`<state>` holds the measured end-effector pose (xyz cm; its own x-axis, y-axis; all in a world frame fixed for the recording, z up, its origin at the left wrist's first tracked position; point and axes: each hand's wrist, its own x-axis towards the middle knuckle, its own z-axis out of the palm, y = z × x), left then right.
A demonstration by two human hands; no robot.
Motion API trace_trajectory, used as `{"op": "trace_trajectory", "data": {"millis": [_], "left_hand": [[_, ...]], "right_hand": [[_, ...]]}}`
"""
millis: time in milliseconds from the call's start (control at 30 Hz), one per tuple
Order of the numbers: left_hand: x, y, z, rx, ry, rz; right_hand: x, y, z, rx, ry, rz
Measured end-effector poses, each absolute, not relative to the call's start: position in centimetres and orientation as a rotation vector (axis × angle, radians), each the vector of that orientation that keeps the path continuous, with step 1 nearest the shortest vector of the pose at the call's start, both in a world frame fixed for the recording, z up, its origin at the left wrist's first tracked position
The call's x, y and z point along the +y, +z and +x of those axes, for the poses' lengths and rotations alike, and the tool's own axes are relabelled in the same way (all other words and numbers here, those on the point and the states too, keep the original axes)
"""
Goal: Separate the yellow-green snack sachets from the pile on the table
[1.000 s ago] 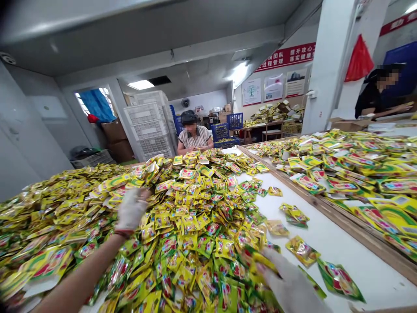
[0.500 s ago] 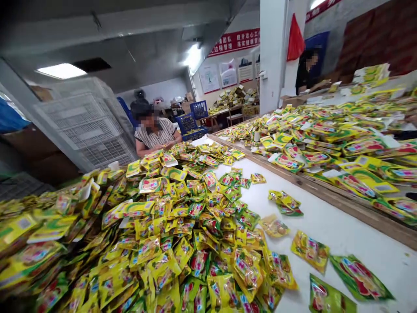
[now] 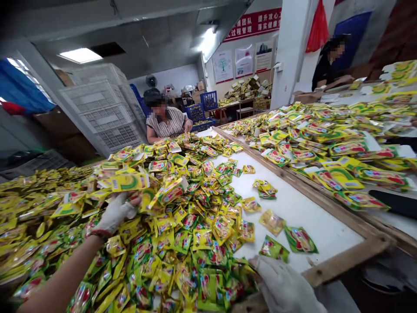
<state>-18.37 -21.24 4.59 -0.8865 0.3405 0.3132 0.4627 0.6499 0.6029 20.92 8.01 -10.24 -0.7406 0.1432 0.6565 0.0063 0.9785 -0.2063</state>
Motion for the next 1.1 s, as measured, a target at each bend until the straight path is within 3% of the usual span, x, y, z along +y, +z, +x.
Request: {"op": "trace_trajectory", "data": {"millis": [167, 267, 367, 500, 1100], "left_hand": [[-19.7, 4.3, -12.2, -2.874, -0.767, -0.902], [-18.7, 5.5, -8.7, -2.946, -0.355, -0.992], [-17.1, 7.5, -5.4, -2.935, 0.087, -0.927], [-13.9, 9.6, -1.6, -2.799, 0.293, -0.777], [-3.8, 5.1, -1.2, -2.423, 0.073, -1.168]], "right_hand": [[6.4, -8.3, 20.5, -2.5, 0.339, -0.271], [6.3, -7.4, 20.1, -2.498, 0.48, -0.379], [6.6, -7.0, 19.9, -2.467, 0.59, -0.449], [6.7, -7.2, 19.9, -2.456, 0.651, -0.422], [6.4, -4.7, 20.0, -2.435, 0.938, -0.51]]}}
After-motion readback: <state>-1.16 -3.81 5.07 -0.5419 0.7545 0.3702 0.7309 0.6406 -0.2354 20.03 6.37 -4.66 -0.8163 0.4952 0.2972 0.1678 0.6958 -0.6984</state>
